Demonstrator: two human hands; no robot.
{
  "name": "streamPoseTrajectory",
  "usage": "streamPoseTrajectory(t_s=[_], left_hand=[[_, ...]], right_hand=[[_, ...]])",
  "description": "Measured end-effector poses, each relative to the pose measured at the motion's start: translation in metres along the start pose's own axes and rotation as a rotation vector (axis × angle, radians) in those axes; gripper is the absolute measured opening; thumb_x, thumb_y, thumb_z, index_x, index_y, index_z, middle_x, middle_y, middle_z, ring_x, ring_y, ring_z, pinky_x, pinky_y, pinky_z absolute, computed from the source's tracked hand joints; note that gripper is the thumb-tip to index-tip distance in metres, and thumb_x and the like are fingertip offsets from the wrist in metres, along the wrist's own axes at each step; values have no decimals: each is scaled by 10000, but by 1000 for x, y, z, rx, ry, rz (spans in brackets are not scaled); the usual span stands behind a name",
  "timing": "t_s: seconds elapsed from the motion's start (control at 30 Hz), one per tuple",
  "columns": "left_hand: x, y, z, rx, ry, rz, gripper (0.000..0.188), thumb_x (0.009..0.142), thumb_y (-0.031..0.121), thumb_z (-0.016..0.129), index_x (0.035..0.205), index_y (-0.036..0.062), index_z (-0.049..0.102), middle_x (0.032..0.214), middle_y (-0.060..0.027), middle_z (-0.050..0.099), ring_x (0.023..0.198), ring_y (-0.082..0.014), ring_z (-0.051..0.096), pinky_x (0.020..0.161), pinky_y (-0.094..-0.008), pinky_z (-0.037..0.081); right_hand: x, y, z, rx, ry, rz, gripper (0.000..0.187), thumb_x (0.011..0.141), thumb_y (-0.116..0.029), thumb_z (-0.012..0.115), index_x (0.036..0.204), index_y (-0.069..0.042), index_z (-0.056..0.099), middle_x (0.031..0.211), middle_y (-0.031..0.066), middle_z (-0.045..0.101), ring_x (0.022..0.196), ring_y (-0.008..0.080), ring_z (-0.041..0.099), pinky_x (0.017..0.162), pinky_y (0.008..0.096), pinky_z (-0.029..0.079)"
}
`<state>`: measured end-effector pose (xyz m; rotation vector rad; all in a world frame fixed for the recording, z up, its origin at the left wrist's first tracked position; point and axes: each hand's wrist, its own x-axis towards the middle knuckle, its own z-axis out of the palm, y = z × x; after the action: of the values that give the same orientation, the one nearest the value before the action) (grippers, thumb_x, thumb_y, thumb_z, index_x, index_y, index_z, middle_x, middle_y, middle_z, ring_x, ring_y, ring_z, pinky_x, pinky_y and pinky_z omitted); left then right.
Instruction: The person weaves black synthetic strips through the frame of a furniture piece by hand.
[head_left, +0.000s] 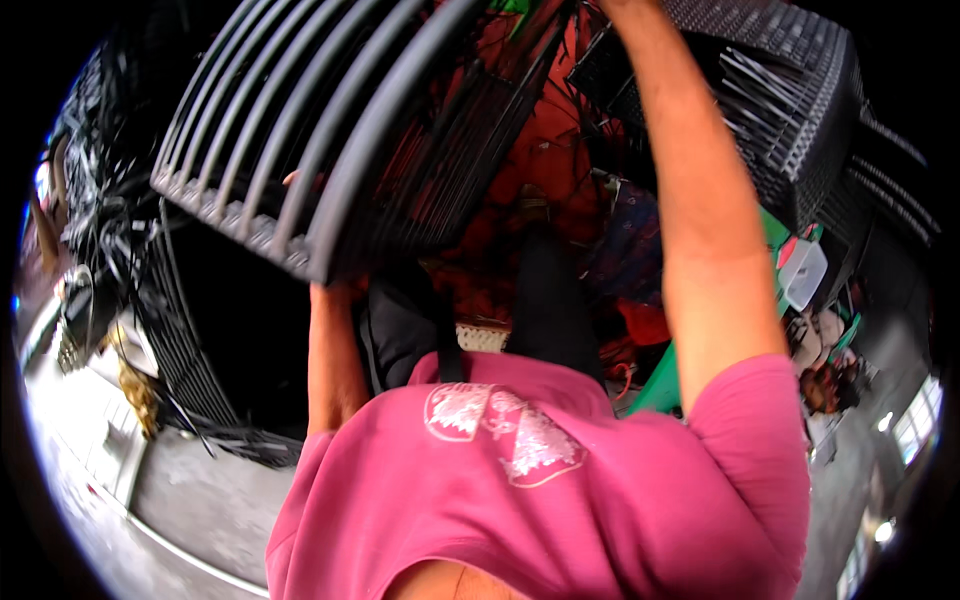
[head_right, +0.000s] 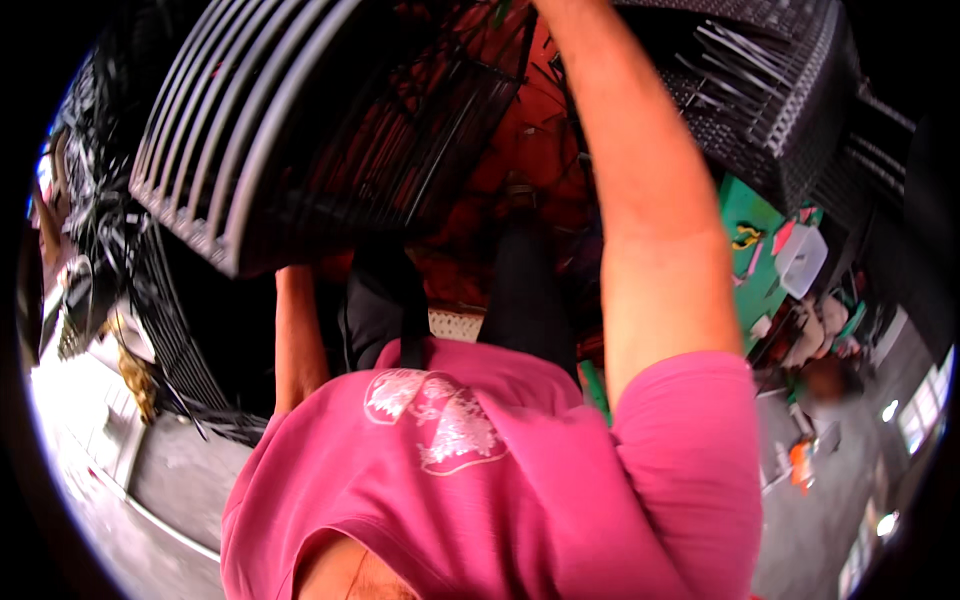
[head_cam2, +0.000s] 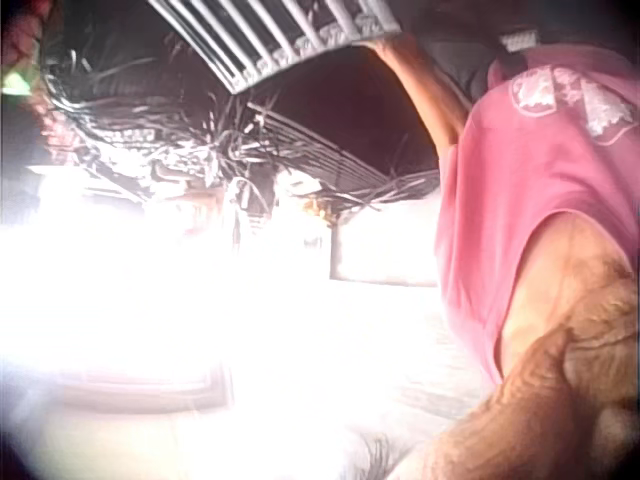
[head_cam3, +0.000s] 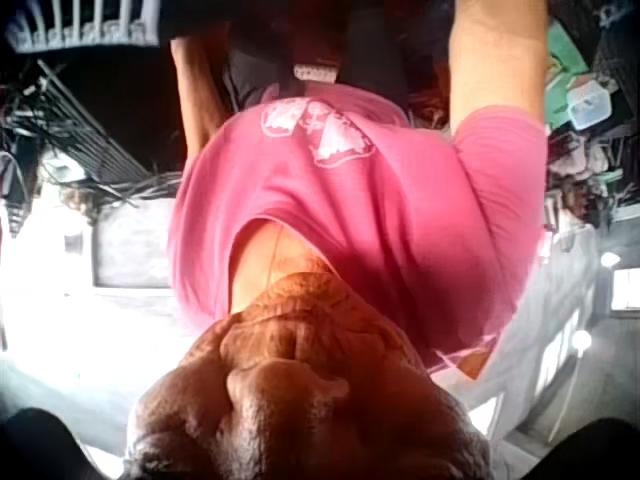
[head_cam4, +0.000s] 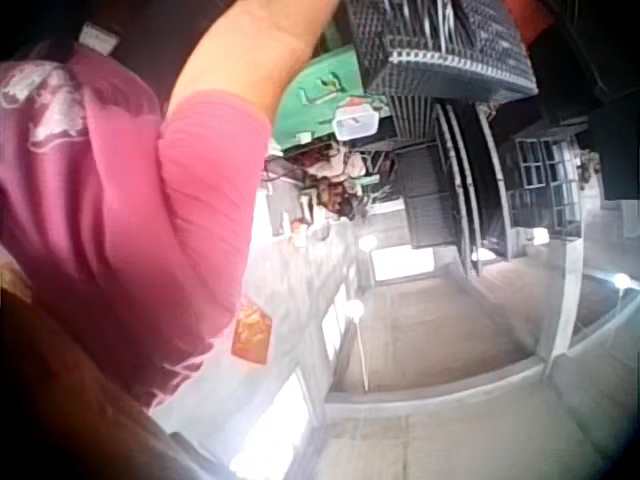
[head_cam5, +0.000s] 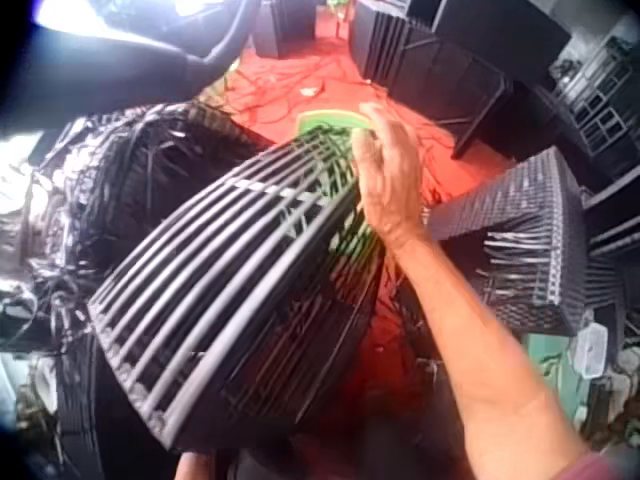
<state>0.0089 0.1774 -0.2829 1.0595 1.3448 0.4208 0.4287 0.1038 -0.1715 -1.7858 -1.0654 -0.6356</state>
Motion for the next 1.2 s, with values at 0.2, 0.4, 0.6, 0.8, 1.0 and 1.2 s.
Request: streamPoseTrajectory(t_s=[0.2, 0.4, 0.6, 0.8, 1.0, 1.2], left_hand=[[8, 11, -30, 126, 24, 179, 755, 807, 642, 414, 1346, 138, 253, 1357, -103, 292, 1237, -255, 279, 1018, -386, 275], [14, 35, -44, 197, 83, 499, 713, 818, 601, 434, 1308, 106, 283, 1310, -115, 329, 1190, -248, 319, 996, -383, 300], [33, 73, -30, 145, 115, 849, 672, 828, 560, 454, 1270, 74, 313, 1262, -127, 366, 1143, -241, 359, 974, -380, 325], [44, 132, 19, 3, 42, 1105, 632, 839, 519, 474, 1232, 42, 342, 1214, -139, 402, 1096, -234, 399, 952, -377, 350], [34, 144, 25, -83, 6, 1189, 594, 849, 479, 494, 1194, 11, 372, 1166, -151, 439, 1048, -226, 438, 930, -374, 376], [25, 145, -3, -162, 48, 1223, 557, 860, 438, 514, 1155, -21, 402, 1119, -163, 476, 1001, -219, 478, 908, -371, 401]], right_hand=[[-362, 91, -25, -554, -180, 469, 351, 942, -249, 321, 1069, 9, 524, 989, 241, 568, 932, 419, 521, 812, 412, 422], [-613, 49, 30, -147, -532, 1940, 668, 878, -556, 336, 1239, -2, 437, 1256, 217, 470, 1178, 394, 409, 914, 490, 385], [-573, 44, 92, 591, 299, 2471, 741, 858, -641, 317, 1212, -12, 485, 1290, 158, 473, 1167, 306, 462, 907, 447, 384], [-594, 49, 118, 817, 422, 2344, 787, 817, -669, 370, 1232, -8, 471, 1291, 166, 464, 1151, 291, 474, 897, 425, 397], [-615, 60, 107, 629, 430, 2283, 787, 805, -653, 410, 1204, 20, 492, 1264, 182, 486, 1128, 294, 494, 891, 423, 404], [-602, 49, 79, 598, 343, 2209, 787, 792, -638, 450, 1176, 47, 513, 1236, 198, 508, 1105, 297, 515, 885, 421, 411]])
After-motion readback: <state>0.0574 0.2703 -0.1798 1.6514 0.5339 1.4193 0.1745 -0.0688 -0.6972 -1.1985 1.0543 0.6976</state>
